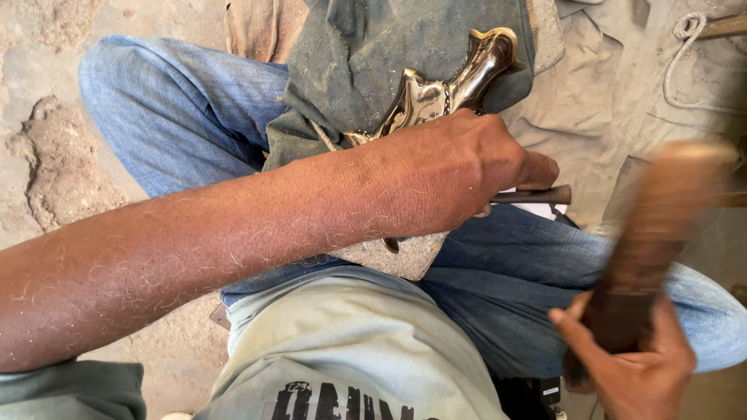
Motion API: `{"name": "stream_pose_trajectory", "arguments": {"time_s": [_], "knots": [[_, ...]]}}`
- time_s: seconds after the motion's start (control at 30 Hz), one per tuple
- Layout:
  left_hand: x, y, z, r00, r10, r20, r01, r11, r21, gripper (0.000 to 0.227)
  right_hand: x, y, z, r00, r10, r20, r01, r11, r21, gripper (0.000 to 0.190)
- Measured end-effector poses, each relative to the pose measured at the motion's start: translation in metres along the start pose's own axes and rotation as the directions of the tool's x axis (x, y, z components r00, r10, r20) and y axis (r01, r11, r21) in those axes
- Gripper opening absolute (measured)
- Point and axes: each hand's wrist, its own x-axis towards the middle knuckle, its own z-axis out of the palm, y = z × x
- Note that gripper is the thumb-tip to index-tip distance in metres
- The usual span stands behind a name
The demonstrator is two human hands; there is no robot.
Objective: The person sits cross-legged and uses a wooden mallet to repeatedly strike a chisel placed against a shiny metal decorative object. They adjust the object and chisel position several times while continuing to hammer.
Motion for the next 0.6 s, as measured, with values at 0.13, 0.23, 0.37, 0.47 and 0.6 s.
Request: {"name": "stream_pose_trajectory", "arguments": {"time_s": [0.13, 0.23, 0.37, 0.47, 0.6], "knots": [[-0.018, 0.0, 0.0, 0.995, -0.095, -0.033, 0.094, 0.995, -0.047, 0.045, 0.017, 0.009, -0.019, 0.988, -0.087, 0.131, 0.12, 0.955, -0.273, 0.056], [-0.033, 0.009, 0.008, 0.968, -0.085, -0.238, 0.079, 0.996, -0.038, 0.051, 0.034, 0.029, -0.043, 0.986, 0.016, 0.165, 0.048, 0.925, -0.378, 0.045], [-0.046, 0.014, 0.012, 0.937, -0.183, -0.299, 0.157, 0.982, -0.107, 0.051, 0.073, 0.048, -0.067, 0.96, 0.129, 0.248, 0.016, 0.86, -0.51, 0.034], [-0.052, 0.014, 0.015, 0.908, -0.245, -0.339, 0.193, 0.964, -0.182, 0.048, 0.101, 0.052, -0.073, 0.925, 0.338, 0.174, -0.215, 0.842, -0.495, 0.036], [-0.061, 0.016, 0.024, 0.867, -0.257, -0.427, 0.187, 0.962, -0.2, 0.045, 0.114, 0.048, -0.07, 0.929, 0.316, 0.194, -0.179, 0.841, -0.51, 0.033]]}}
